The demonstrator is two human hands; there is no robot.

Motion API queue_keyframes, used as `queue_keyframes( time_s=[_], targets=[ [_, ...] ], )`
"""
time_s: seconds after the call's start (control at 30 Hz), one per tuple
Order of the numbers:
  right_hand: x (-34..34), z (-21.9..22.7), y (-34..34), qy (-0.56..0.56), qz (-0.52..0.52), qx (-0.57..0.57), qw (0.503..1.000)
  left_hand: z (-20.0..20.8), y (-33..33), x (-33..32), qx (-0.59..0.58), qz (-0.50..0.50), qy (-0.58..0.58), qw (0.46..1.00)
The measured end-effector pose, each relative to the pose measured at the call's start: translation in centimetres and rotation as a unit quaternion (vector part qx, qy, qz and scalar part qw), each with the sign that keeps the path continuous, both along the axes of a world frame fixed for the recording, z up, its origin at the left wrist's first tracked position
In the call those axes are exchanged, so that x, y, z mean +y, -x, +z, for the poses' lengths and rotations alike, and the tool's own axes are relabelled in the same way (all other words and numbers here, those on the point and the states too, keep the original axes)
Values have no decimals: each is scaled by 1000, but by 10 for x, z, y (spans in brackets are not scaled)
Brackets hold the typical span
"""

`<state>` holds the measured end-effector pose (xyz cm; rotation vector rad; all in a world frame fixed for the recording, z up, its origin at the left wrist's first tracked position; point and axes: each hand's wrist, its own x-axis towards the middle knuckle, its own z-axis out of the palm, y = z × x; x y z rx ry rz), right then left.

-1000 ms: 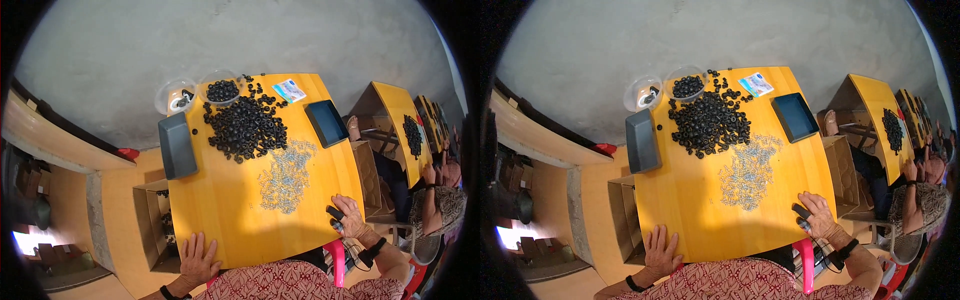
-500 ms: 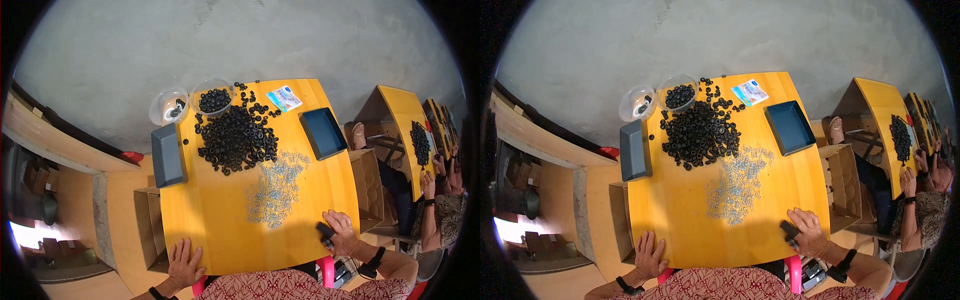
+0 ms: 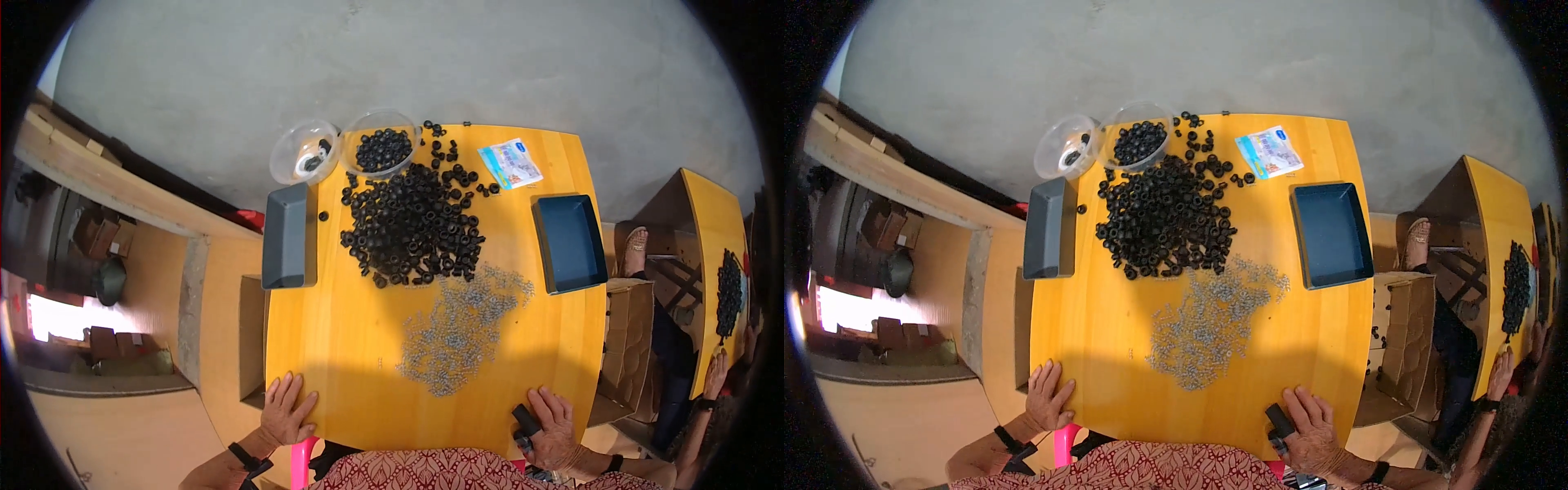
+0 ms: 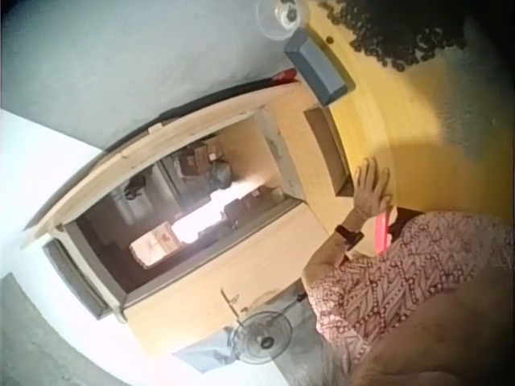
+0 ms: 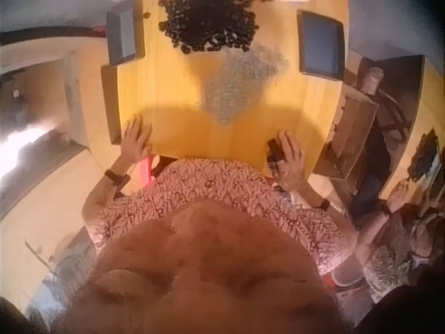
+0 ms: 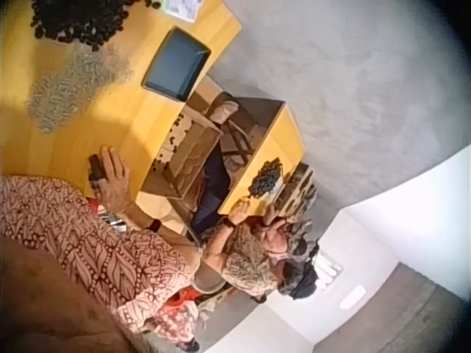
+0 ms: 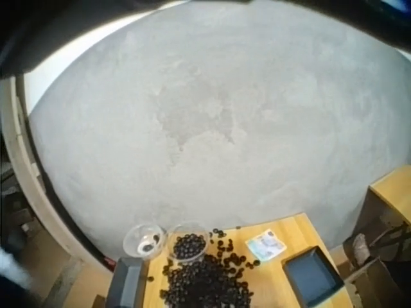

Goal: The person assembles small components by inserting metal pins into black rubber pieces by hand.

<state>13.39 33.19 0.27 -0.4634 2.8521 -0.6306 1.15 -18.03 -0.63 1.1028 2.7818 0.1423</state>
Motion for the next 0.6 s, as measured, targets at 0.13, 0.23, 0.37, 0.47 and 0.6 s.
queue_keyframes(
  time_s=[0.13, 0.23, 0.37, 0.47, 0.6],
  targets=[
    [-2, 4, 5, 1, -8, 6, 1000, 2, 4, 3, 7, -11, 4, 1000],
    [-6, 6, 4, -8, -14, 28, 999, 6, 3, 5, 12, -15, 11, 1000],
    [-10, 2, 0, -22, -17, 73, 997, 9, 2, 9, 29, -22, 22, 999],
    [-14, 8, -1, -40, -20, 65, 997, 9, 1, 12, 15, -7, 9, 1000],
    [-19, 1, -2, -65, -22, 90, 994, 5, 1, 8, 39, -11, 2, 999]
  ],
)
